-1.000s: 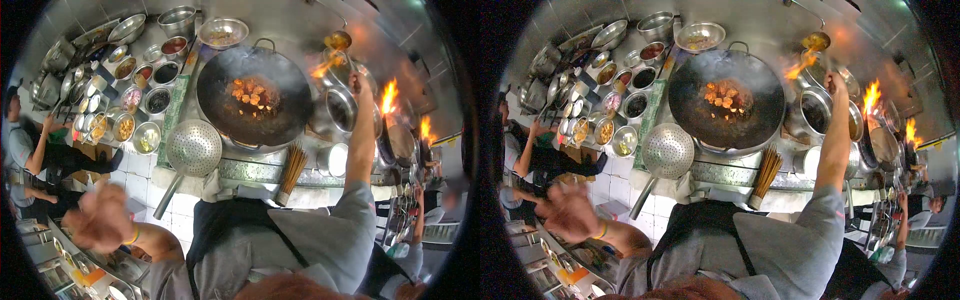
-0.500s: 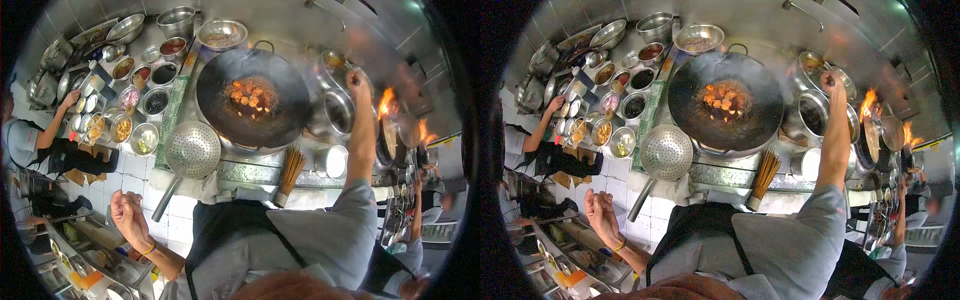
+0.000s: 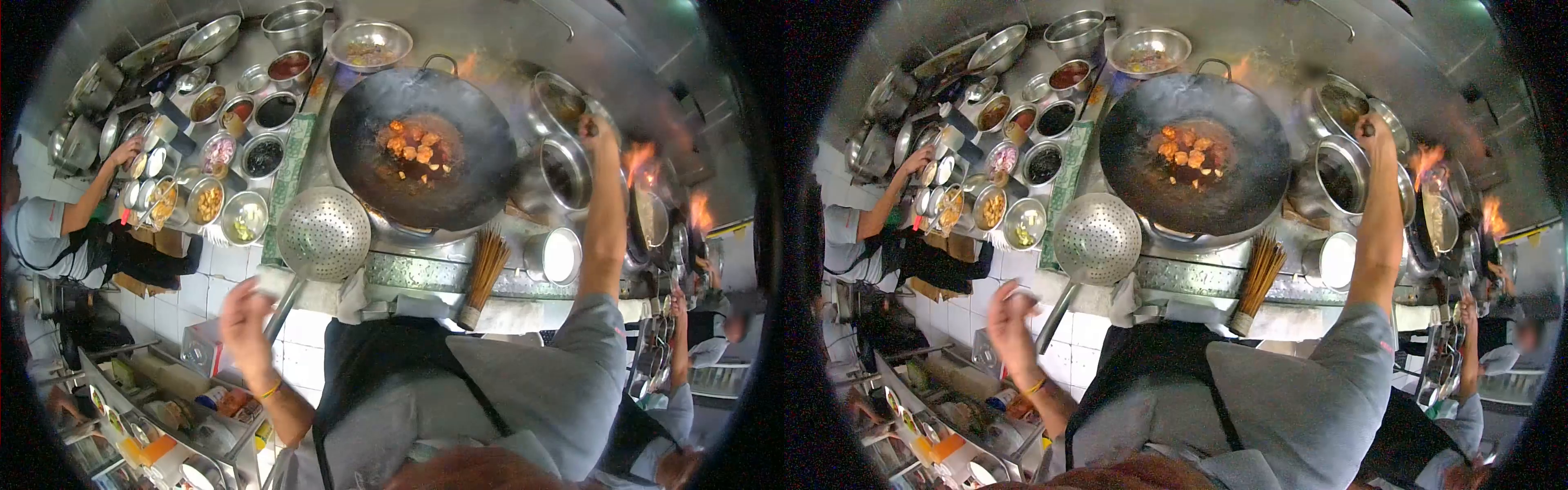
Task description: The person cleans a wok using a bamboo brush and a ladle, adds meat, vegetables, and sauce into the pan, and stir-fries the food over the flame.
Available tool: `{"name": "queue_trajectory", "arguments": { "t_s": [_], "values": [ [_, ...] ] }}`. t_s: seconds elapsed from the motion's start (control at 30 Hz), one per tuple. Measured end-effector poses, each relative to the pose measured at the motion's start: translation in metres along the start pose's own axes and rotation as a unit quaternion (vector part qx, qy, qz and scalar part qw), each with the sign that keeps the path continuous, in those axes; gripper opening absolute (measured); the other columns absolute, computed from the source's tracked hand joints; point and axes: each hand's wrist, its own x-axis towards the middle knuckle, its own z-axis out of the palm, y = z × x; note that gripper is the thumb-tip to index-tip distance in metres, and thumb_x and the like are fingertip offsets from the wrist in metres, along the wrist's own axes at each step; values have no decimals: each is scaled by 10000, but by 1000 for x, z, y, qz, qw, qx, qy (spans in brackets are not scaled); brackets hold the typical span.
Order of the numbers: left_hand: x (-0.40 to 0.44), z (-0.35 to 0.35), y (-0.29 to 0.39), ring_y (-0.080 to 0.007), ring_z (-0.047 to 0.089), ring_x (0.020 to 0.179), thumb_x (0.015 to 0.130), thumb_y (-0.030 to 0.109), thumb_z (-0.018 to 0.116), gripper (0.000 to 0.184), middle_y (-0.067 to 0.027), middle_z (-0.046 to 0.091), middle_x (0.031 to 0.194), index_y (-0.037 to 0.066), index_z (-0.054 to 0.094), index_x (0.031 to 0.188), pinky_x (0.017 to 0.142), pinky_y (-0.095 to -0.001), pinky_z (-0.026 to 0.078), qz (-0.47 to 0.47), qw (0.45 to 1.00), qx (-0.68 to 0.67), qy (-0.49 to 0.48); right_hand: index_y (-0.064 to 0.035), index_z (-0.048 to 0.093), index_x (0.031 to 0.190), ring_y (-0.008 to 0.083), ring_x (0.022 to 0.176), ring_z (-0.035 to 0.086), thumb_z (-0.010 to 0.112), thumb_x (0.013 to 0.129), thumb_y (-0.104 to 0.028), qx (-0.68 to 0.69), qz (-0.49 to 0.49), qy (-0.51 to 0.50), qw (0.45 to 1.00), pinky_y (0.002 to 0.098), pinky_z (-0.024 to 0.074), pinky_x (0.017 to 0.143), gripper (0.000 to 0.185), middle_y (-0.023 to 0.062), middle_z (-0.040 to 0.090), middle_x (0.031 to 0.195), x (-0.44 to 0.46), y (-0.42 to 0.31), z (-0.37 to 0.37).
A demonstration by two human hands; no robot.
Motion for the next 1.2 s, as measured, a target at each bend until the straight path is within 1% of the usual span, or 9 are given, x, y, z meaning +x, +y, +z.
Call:
{"name": "queue_trajectory", "arguments": {
  "t_s": [0.13, 0.3, 0.77, 0.8, 0.87, 0.97, 1.03, 1.13, 1.2],
  "values": [
    [10, 119, -6, -325, 578, 1054, 841, 151, 700, 294, -143, 664, 1002, 72, 687, 1124, 908, -399, 447, 292, 897, 214, -252, -49, 603, 855, 233, 567, 594, 521, 842, -112, -304, -8, 23, 952, 377, 447, 479, 104, 126, 642, 734, 23, 11, -24],
    [43, 194, -58, -326, 577, 859, 863, 232, 689, 209, -128, 654, 856, 24, 716, 864, 774, -386, 456, 349, 839, 296, -295, 53, 694, 913, 328, 672, 694, 585, 746, -233, -654, -310, 239, 647, 419, 546, 704, 349, 228, 672, 694, 20, 74, -52],
    [-6, 195, -50, -366, 498, 656, 853, 234, 695, 313, -163, 544, 670, 9, 558, 683, 624, -460, 410, 371, 852, 210, -305, -105, 591, 846, 64, 401, 412, 539, 925, -183, 122, 19, -134, 983, 236, 389, 383, 122, -38, 459, 556, -127, 30, -84],
    [-11, 193, -55, -366, 499, 656, 852, 229, 695, 308, -163, 546, 672, 9, 558, 685, 625, -459, 410, 354, 849, 227, -321, -57, 622, 841, 114, 412, 473, 569, 883, -204, -83, -44, -109, 990, 270, 376, 371, 161, 6, 547, 595, -111, 39, -86],
    [-16, 193, -56, -366, 501, 655, 851, 219, 696, 299, -164, 550, 677, 9, 559, 689, 627, -458, 412, 326, 845, 261, -334, 1, 644, 781, 180, 424, 522, 590, 820, -183, -567, -398, 142, 707, 321, 370, 372, 196, 65, 605, 615, -18, 95, -113],
    [-37, 189, -47, -356, 521, 656, 846, 214, 689, 299, -167, 559, 666, 12, 559, 668, 630, -455, 411, 336, 860, 242, -298, 81, 669, 884, 389, 823, 701, 610, 724, -185, -498, -107, 119, 852, 424, 528, 770, 316, 281, 688, 825, -46, 69, -71],
    [-36, 194, -50, -355, 527, 672, 842, 215, 694, 290, -163, 565, 674, 14, 567, 675, 640, -454, 415, 341, 862, 252, -279, 43, 647, 747, 273, 582, 592, 565, 751, -130, -502, -150, 115, 844, 380, 434, 524, 192, 180, 636, 678, 10, 89, -78],
    [-34, 201, -53, -354, 531, 687, 843, 212, 693, 282, -160, 569, 679, 15, 573, 681, 649, -453, 420, 342, 863, 260, -267, -32, 540, 659, 207, 480, 497, 553, 770, -24, 52, 74, 40, 995, 319, 389, 430, 112, 102, 487, 561, -1, 30, -19],
    [-43, 196, -48, -358, 532, 691, 845, 211, 690, 283, -159, 570, 680, 13, 572, 681, 652, -453, 422, 327, 864, 263, -278, 1, 437, 844, 203, 535, 511, 518, 768, 103, 422, 146, 5, 895, 302, 411, 460, 150, 132, 534, 727, 22, -9, -17]
  ]
}}
